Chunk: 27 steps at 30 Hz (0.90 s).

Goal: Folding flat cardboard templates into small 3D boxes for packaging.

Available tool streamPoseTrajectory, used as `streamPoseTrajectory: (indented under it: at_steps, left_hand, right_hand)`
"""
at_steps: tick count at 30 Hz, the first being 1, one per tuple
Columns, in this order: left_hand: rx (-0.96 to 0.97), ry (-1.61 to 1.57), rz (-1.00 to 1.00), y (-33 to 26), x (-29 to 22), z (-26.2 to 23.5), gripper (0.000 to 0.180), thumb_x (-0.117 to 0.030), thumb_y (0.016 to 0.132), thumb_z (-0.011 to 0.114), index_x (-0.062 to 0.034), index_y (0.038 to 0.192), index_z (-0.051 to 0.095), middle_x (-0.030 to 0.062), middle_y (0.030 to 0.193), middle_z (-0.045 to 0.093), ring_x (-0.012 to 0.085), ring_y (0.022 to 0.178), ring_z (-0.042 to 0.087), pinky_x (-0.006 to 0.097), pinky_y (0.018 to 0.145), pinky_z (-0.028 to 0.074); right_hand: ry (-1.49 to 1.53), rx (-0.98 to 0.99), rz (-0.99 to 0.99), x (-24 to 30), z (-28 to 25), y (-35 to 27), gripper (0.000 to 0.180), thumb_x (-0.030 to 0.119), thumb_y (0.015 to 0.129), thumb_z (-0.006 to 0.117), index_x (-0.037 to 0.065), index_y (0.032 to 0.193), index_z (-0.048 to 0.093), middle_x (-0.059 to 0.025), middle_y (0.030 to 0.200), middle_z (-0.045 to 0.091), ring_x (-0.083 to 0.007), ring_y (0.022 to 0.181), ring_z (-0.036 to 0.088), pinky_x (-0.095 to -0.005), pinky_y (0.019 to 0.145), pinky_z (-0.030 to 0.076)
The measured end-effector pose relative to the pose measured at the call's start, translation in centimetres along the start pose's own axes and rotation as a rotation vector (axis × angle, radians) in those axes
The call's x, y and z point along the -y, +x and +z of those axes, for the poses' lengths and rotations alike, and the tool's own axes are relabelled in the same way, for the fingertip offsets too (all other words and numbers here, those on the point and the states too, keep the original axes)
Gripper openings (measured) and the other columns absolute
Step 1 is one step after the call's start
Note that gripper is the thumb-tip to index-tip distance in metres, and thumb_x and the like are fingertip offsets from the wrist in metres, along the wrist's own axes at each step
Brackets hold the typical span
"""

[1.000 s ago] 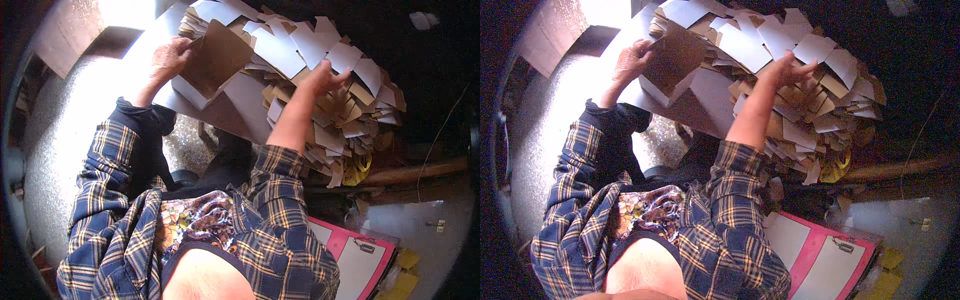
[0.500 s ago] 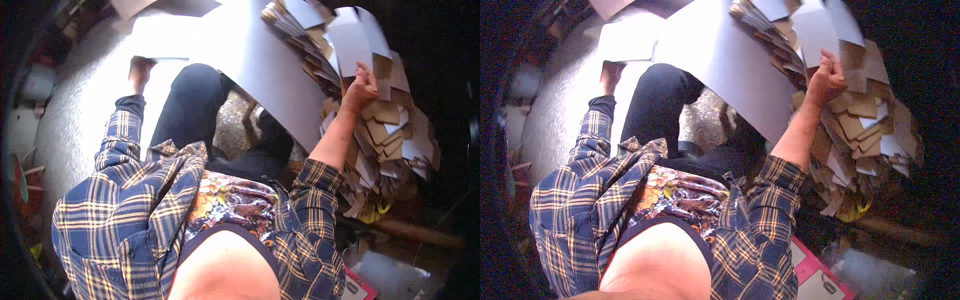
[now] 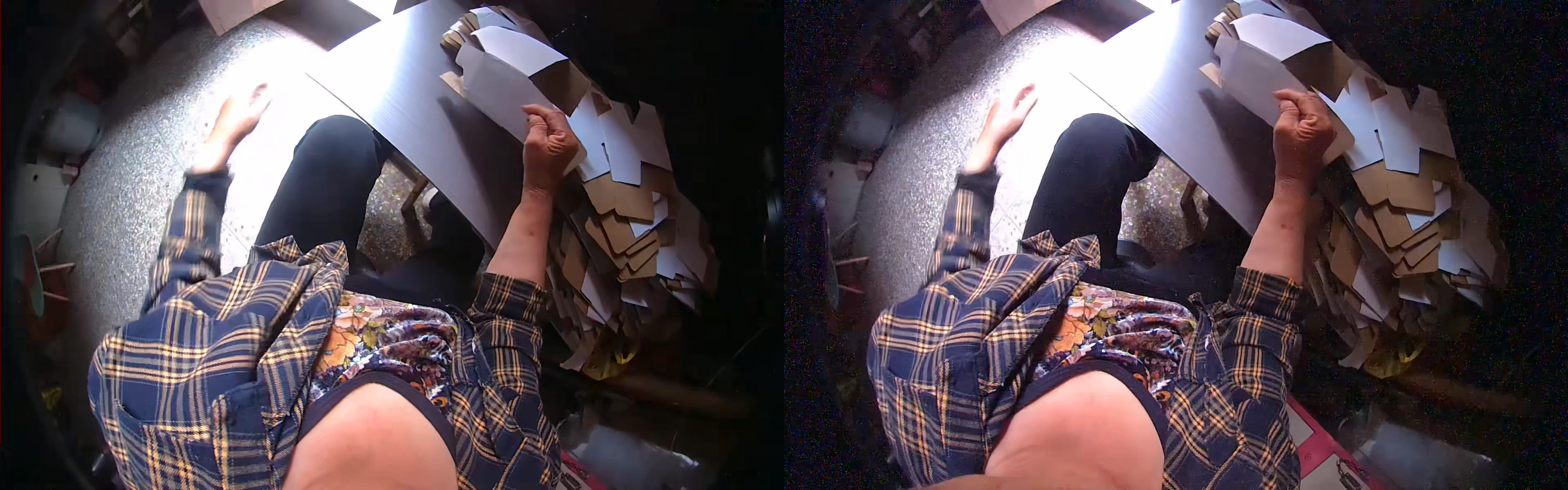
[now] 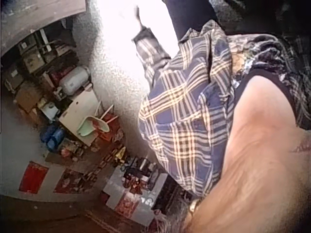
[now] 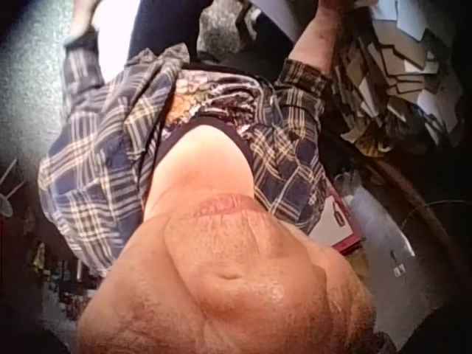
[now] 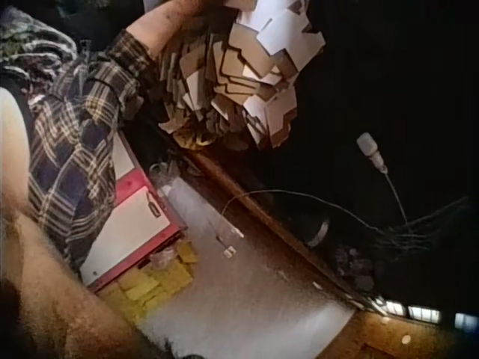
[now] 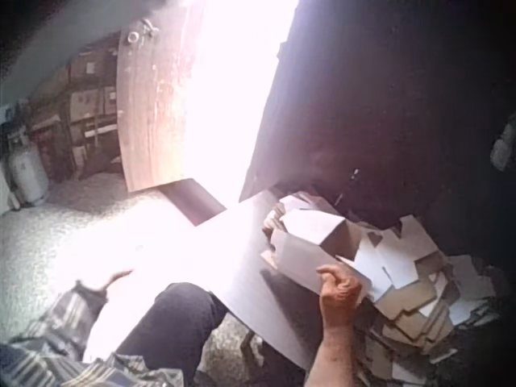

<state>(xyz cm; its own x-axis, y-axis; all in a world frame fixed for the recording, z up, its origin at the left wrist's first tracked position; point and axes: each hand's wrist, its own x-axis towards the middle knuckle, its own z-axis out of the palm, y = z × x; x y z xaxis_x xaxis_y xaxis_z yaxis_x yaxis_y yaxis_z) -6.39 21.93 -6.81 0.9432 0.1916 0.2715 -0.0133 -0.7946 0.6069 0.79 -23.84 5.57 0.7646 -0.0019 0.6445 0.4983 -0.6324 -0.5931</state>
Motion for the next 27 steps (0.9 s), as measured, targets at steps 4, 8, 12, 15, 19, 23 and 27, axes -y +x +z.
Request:
streamPoseTrajectory:
  at_steps: [4,8,12,15,19,23,27]
  left_hand:
    - [0.021,-0.158,0.439,9.4,-19.7,1.1,0.053,-0.04,0.086,0.063,-0.0115,0.129,0.052,0.019,0.117,0.06,0.031,0.104,0.061,0.041,0.09,0.049]
    - [-0.11,-0.143,0.612,11.7,-29.1,5.4,0.053,-0.044,0.079,0.067,-0.0101,0.118,0.058,0.0183,0.121,0.058,0.034,0.11,0.056,0.042,0.094,0.045]
    - [0.244,-0.282,0.419,12.2,-28.5,11.0,0.073,-0.04,0.074,0.068,-0.0099,0.135,0.043,0.0235,0.124,0.054,0.0341,0.113,0.054,0.04,0.096,0.045]
    - [0.464,-0.429,0.342,12.1,-27.5,11.9,0.07,-0.026,0.072,0.06,-0.0082,0.137,0.041,0.0248,0.129,0.051,0.0337,0.121,0.05,0.036,0.102,0.041]
    - [0.377,-0.359,0.396,12.0,-27.9,12.0,0.07,-0.016,0.068,0.055,-0.0064,0.135,0.042,0.0216,0.13,0.051,0.0317,0.124,0.048,0.036,0.106,0.037]
    - [0.215,-0.324,0.446,12.6,-26.3,13.4,0.066,-0.023,0.07,0.057,-0.0055,0.132,0.045,0.0221,0.127,0.053,0.0322,0.12,0.051,0.037,0.104,0.039]
    - [0.281,-0.353,0.464,13.5,-25.6,13.9,0.062,-0.032,0.079,0.061,-0.0062,0.133,0.045,0.0215,0.126,0.053,0.0308,0.118,0.052,0.038,0.104,0.04]
  right_hand:
    - [-0.078,-0.003,-0.382,0.7,0.7,0.6,0.014,-0.005,0.07,0.062,0.006,0.074,0.069,-0.0094,0.076,0.066,-0.0264,0.079,0.064,-0.0344,0.074,0.051]
    - [-0.142,0.099,-0.478,2.5,0.8,0.8,0.016,-0.006,0.067,0.062,0.007,0.073,0.068,-0.009,0.076,0.066,-0.0255,0.081,0.064,-0.0353,0.075,0.051]
    - [-0.211,0.253,-0.481,2.9,-0.9,0.7,0.016,-0.007,0.066,0.06,0.005,0.074,0.067,-0.0097,0.08,0.066,-0.0266,0.084,0.063,-0.0366,0.077,0.05]
    - [-0.203,0.31,-0.452,2.6,-1.0,0.5,0.015,-0.006,0.067,0.06,0.005,0.075,0.067,-0.01,0.082,0.066,-0.027,0.084,0.063,-0.0368,0.078,0.049]
    - [-0.232,0.265,-0.396,2.0,-0.9,0.5,0.012,-0.003,0.068,0.063,0.005,0.076,0.067,-0.01,0.084,0.066,-0.0274,0.083,0.062,-0.0368,0.078,0.048]
    - [-0.192,0.228,-0.356,1.8,0.0,0.2,0.009,-0.001,0.072,0.064,0.005,0.077,0.067,-0.0105,0.083,0.065,-0.028,0.082,0.062,-0.0369,0.076,0.048]
    - [-0.121,0.214,-0.199,-0.4,0.4,-0.8,0.007,0.0,0.075,0.064,0.005,0.077,0.067,-0.01,0.081,0.063,-0.0267,0.08,0.062,-0.0334,0.072,0.048]
